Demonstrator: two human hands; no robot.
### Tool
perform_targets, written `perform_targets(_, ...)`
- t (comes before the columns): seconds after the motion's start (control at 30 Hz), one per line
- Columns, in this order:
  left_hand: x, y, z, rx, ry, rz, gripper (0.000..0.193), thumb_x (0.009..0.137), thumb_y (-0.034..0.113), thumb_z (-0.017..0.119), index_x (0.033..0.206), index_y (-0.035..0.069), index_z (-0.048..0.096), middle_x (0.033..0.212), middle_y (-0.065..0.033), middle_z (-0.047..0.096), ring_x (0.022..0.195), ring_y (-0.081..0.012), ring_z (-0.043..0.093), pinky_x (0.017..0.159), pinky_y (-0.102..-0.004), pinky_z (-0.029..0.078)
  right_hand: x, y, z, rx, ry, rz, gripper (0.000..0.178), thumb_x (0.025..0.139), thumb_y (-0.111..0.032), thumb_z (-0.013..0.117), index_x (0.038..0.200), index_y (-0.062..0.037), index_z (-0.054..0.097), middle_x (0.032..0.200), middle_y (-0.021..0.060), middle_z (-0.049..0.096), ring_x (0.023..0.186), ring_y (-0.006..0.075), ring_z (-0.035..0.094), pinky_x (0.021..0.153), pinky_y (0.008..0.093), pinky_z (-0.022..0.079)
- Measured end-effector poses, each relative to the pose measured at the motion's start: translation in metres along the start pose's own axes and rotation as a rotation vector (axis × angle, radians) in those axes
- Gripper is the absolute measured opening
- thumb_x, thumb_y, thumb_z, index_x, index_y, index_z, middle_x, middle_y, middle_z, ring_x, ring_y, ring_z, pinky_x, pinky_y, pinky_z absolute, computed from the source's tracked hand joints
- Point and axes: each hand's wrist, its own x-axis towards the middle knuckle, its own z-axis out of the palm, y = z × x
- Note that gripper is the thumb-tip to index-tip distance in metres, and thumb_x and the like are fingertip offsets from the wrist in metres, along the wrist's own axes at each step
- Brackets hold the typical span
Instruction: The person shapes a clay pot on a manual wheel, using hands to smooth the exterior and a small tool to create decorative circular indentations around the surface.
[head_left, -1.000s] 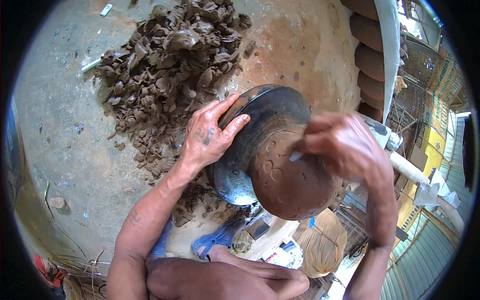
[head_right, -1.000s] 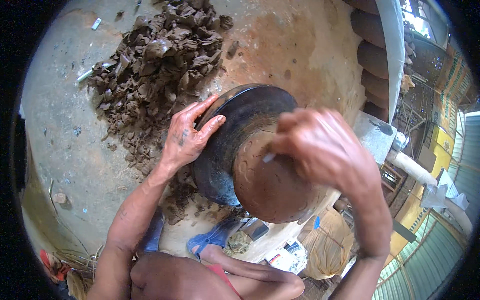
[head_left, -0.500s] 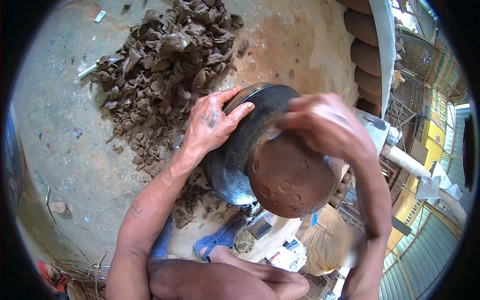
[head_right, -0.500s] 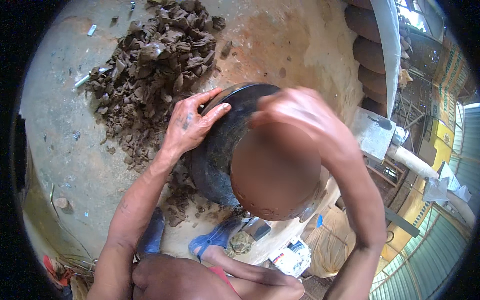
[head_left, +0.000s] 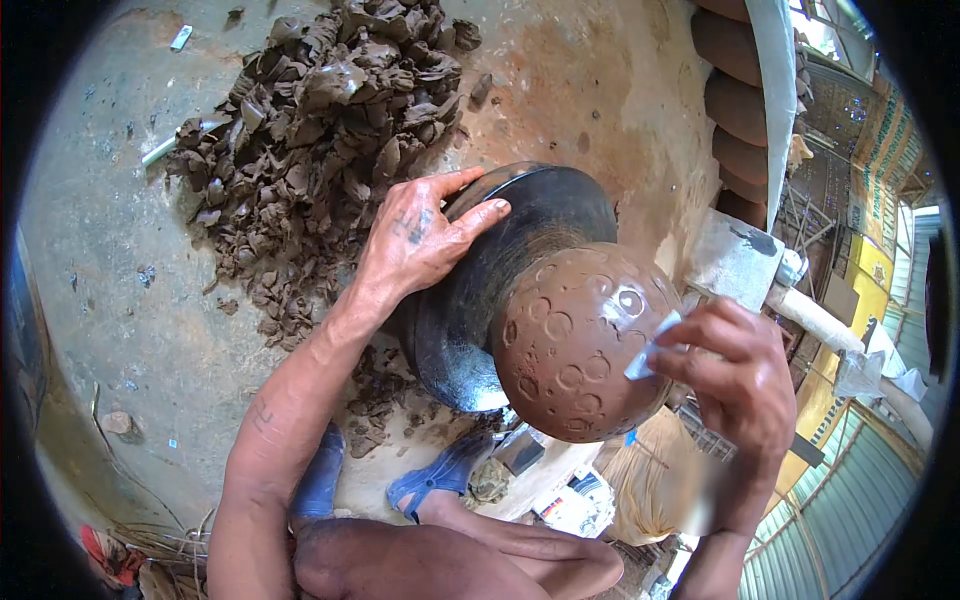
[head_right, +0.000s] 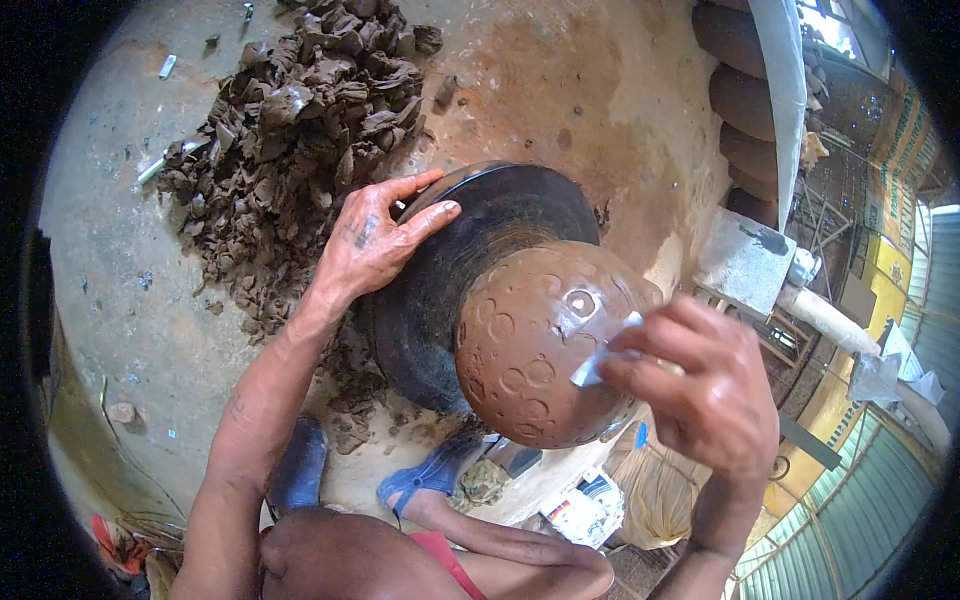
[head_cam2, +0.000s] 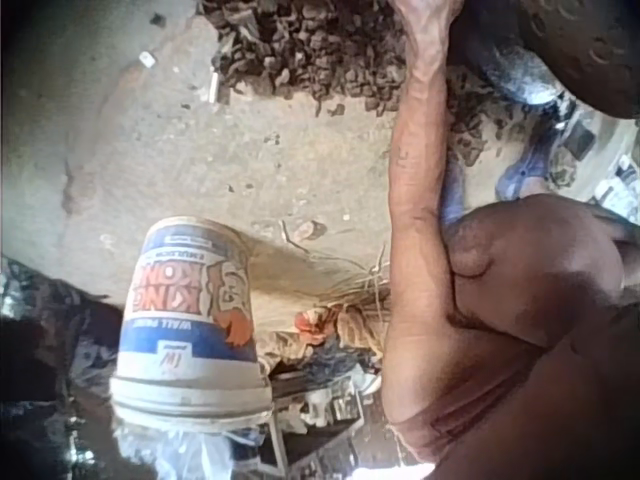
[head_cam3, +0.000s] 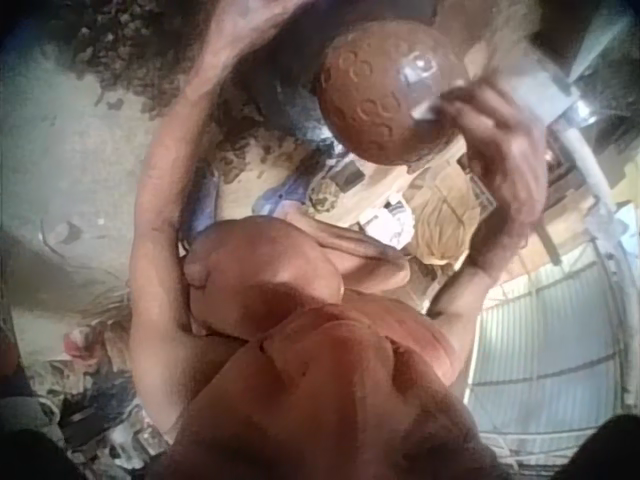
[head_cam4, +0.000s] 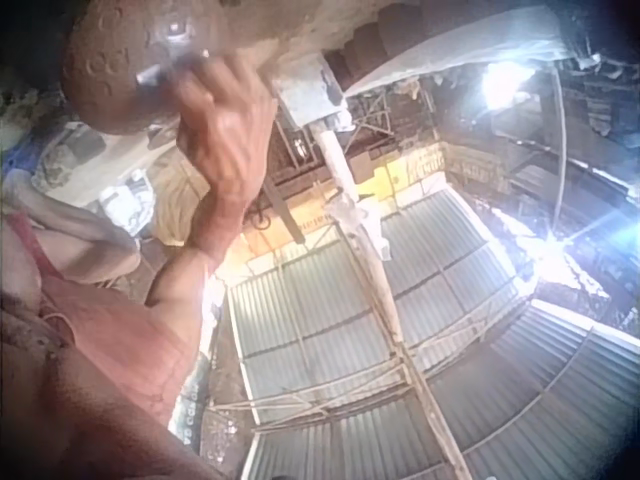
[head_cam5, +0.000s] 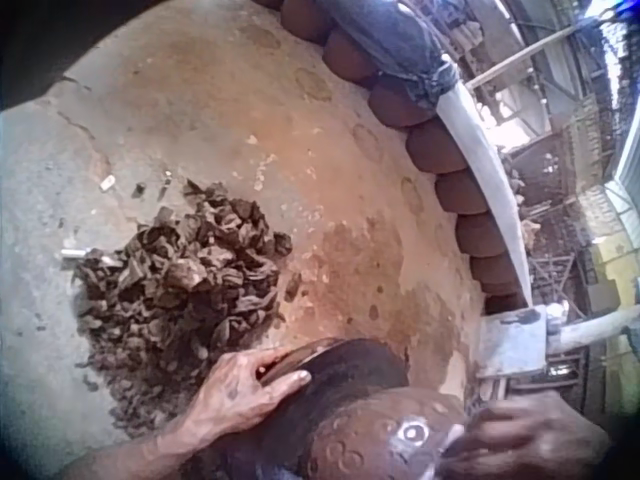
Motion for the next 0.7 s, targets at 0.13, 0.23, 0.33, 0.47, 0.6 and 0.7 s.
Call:
perform_targets(0.13, 0.003, 0.004, 0.008, 0.008, 0.035, 0.049, 0.064, 0.099, 0.046, 0.083, 0.142, -0.001, 0.074, 0.123, -0.0240, 0.082, 0.110, -0.0279, 0.082, 0.099, -0.0399, 0.060, -0.008, 0.002, 0.002, -0.047, 0.194, 0.085, 0.027, 0.075, -0.008, 0.075, 0.101, -0.0056, 0.083, 0.096, 0.0087, 0.076, 0.087, 0.0306, 0.071, 0.069, 0.0435, 0.056)
perform_targets(0.23, 0.005, 0.006, 0.002, 0.012, -0.008, -0.054, 0.064, 0.099, 0.046, 0.083, 0.142, 0.000, 0.073, 0.122, -0.0238, 0.082, 0.109, -0.0270, 0.081, 0.098, -0.0402, 0.060, 0.065, 0.019, 0.013, -0.106, 0.203, 0.002, 0.020, 0.078, -0.005, 0.075, 0.097, -0.0038, 0.083, 0.092, 0.0121, 0.075, 0.087, 0.0340, 0.073, 0.074, 0.0454, 0.058)
perform_targets(0.33, 0.015, 0.012, 0.004, 0.043, -0.027, 0.029, 0.063, 0.101, 0.046, 0.081, 0.143, 0.000, 0.073, 0.122, -0.0236, 0.082, 0.107, -0.0262, 0.081, 0.098, -0.0402, 0.060, 0.122, 0.040, 0.034, -0.047, 0.077, -0.132, 0.023, 0.074, -0.003, 0.074, 0.096, -0.0056, 0.080, 0.096, 0.0163, 0.078, 0.087, 0.0396, 0.075, 0.074, 0.0514, 0.059)
perform_targets(0.47, 0.021, 0.013, 0.003, 0.003, -0.066, -0.019, 0.065, 0.100, 0.047, 0.081, 0.143, -0.001, 0.073, 0.121, -0.0240, 0.082, 0.107, -0.0230, 0.080, 0.099, -0.0392, 0.060, 0.133, 0.034, 0.028, -0.009, -0.310, -0.113, 0.026, 0.075, -0.002, 0.072, 0.098, -0.0074, 0.082, 0.098, 0.0162, 0.075, 0.098, 0.0384, 0.076, 0.077, 0.0531, 0.061)
perform_targets(0.6, 0.022, 0.018, 0.001, 0.034, -0.072, 0.003, 0.067, 0.100, 0.049, 0.081, 0.144, 0.000, 0.073, 0.122, -0.0225, 0.083, 0.108, -0.0232, 0.079, 0.101, -0.0391, 0.059, 0.080, 0.023, 0.011, -0.040, -0.112, -0.133, 0.021, 0.079, -0.003, 0.072, 0.097, -0.0091, 0.082, 0.105, 0.0133, 0.078, 0.096, 0.0348, 0.077, 0.069, 0.0487, 0.061)
perform_targets(0.7, 0.023, 0.019, -0.001, 0.061, -0.126, -0.031, 0.069, 0.099, 0.052, 0.080, 0.145, 0.001, 0.073, 0.123, -0.0218, 0.083, 0.111, -0.0235, 0.079, 0.102, -0.0396, 0.058, 0.020, 0.011, 0.010, -0.044, 0.050, -0.029, 0.018, 0.082, -0.007, 0.074, 0.097, -0.0103, 0.081, 0.107, 0.0082, 0.078, 0.091, 0.0300, 0.075, 0.065, 0.0432, 0.059)
